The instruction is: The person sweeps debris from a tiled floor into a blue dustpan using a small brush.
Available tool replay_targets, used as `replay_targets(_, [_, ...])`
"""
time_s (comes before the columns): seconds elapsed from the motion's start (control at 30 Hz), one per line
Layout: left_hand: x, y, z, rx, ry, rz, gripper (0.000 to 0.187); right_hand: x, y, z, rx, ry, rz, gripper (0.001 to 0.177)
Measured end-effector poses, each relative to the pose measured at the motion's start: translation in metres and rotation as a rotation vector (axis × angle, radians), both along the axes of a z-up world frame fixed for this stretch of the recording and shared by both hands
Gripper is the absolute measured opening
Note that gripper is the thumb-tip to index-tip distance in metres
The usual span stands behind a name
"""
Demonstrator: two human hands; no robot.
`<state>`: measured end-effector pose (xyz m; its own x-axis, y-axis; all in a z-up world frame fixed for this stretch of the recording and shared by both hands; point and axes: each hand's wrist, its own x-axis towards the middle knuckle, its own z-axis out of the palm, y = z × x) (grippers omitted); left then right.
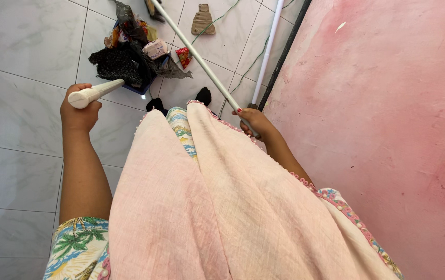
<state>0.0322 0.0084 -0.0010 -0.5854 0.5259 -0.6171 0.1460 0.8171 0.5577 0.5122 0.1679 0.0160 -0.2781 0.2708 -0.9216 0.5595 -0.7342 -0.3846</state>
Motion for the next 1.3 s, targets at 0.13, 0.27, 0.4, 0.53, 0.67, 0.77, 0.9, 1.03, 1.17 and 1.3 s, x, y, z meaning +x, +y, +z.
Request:
replay_targets(0.13, [-0.002,-0.007,0.008,-0.025,-0.089,0.088,0.047,0.014,-0.011,0.018,0.027,-0.038,-0.196,0.034])
replay_targets(0.27, [0.001,-0.019,0.009,0.010,-0.050,0.047,0.049,-0.007,-0.001,-0.013,0.019,-0.118,-0.387,0.034])
replay_targets(0.4, [-0.001,-0.032,-0.006,0.062,0.018,-0.019,0.048,-0.030,0.018,-0.056,-0.136,-0.288,-0.434,0.037])
replay_targets(0.53, [0.003,-0.038,-0.009,0.033,0.078,-0.073,0.050,-0.012,0.007,-0.065,-0.277,-0.420,-0.382,0.048])
replay_targets(0.67, [0.007,-0.041,-0.006,0.055,0.056,-0.061,0.048,0.023,-0.026,-0.067,-0.324,-0.475,-0.251,0.054])
replay_targets(0.77, [0.004,-0.036,-0.002,0.056,0.079,-0.067,0.048,0.019,-0.057,-0.076,-0.126,-0.345,-0.078,0.063])
replay_targets(0.9, [-0.002,-0.030,-0.001,0.107,0.093,-0.091,0.044,0.004,-0.066,-0.078,-0.068,-0.434,-0.037,0.049])
replay_targets(1.03, [-0.007,-0.025,-0.009,0.091,0.139,-0.161,0.041,0.028,-0.067,-0.046,-0.058,-0.256,-0.102,0.051])
replay_targets(1.17, [-0.009,-0.026,-0.019,0.136,0.164,-0.178,0.041,0.046,-0.085,0.011,-0.011,-0.216,-0.236,0.046])
replay_targets(1.3, [-0.009,-0.027,-0.012,0.085,0.135,-0.193,0.042,0.061,-0.114,0.032,0.065,-0.351,-0.308,0.045])
